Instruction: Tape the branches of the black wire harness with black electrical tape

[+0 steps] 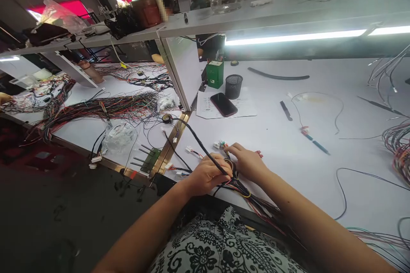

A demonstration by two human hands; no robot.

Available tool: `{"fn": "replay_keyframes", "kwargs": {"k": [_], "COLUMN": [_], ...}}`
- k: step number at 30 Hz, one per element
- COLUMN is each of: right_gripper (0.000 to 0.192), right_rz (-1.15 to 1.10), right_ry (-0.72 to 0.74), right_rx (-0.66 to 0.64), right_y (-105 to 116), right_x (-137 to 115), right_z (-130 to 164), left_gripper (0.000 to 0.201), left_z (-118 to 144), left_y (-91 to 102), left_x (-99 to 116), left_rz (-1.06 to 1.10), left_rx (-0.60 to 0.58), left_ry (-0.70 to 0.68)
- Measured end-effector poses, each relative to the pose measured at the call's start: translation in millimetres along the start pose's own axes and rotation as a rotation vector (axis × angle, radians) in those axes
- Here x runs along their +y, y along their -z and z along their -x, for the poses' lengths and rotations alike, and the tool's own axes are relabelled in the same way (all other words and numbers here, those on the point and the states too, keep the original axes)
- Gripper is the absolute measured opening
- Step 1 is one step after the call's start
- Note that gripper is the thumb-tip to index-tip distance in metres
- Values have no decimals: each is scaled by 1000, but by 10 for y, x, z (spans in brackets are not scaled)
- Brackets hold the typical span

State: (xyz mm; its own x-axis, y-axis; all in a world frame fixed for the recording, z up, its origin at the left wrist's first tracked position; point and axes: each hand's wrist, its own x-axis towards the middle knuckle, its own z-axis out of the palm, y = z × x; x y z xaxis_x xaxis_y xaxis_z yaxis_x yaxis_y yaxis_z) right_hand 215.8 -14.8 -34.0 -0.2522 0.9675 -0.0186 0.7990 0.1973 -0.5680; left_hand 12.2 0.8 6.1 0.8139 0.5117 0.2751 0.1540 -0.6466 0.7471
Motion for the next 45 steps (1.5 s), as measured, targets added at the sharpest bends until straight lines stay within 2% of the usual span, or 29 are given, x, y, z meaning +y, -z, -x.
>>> {"fn": "replay_keyframes", "kwargs": {"k": [2,4,8,10,12,15,17,20,24,27,30,32,35,37,38,40,42,43,45], "right_gripper": [30,31,42,43,41,34,25,20,20,16,16,25,35,30,28,23,16,14,15], "right_rz": [101,65,-273,-370,-374,-277,-191,-130,-106,-121,-212,-235,-109,-82,-135,-352,-526,-540,-435], "right_ry": [17,32,15,-8,-51,-80,-19,94,140,146,96,32,56,70,30,-106,-205,-221,-203], "right_rx": [-94,-120,31,126,240,353,293,188,223,245,242,265,249,197,188,243,351,404,455], "right_y": [-7,-53,-172,-204,-203,-171,-181,-296,-487,-519,-474,-428,-350,-308,-296,-296,-324,-342,-371], "right_x": [-67,-96,-21,20,19,-63,-137,-199,-170,-149,-178,-221,-274,-259,-230,-135,-20,34,122], "right_z": [-92,-113,29,172,349,624,763,848,824,823,843,835,773,724,703,670,637,616,570], "left_gripper": [23,26,33,33,34,36,38,38,37,35,33,32,29,30,33,38,38,36,30], "left_z": [-65,-130,-243,-281,-301,-313,-341,-454,-660,-734,-693,-620,-475,-357,-292,-156,-35,12,65], "left_y": [-9,-39,-155,-217,-260,-276,-263,-237,-194,-127,-62,-57,-119,-181,-210,-256,-290,-305,-340], "left_x": [-43,-89,-149,-167,-192,-241,-263,-254,-208,-189,-182,-180,-181,-192,-200,-223,-248,-260,-282], "left_rz": [-49,-63,-9,17,23,10,-33,-203,-373,-364,-281,-205,-160,-128,-66,137,346,411,458], "left_rx": [-19,-7,20,4,-13,-54,-100,-224,-510,-550,-458,-363,-233,-169,-115,44,199,237,197], "left_ry": [-62,-72,-77,-83,-52,112,213,242,344,423,457,491,516,528,535,508,426,388,363]}}
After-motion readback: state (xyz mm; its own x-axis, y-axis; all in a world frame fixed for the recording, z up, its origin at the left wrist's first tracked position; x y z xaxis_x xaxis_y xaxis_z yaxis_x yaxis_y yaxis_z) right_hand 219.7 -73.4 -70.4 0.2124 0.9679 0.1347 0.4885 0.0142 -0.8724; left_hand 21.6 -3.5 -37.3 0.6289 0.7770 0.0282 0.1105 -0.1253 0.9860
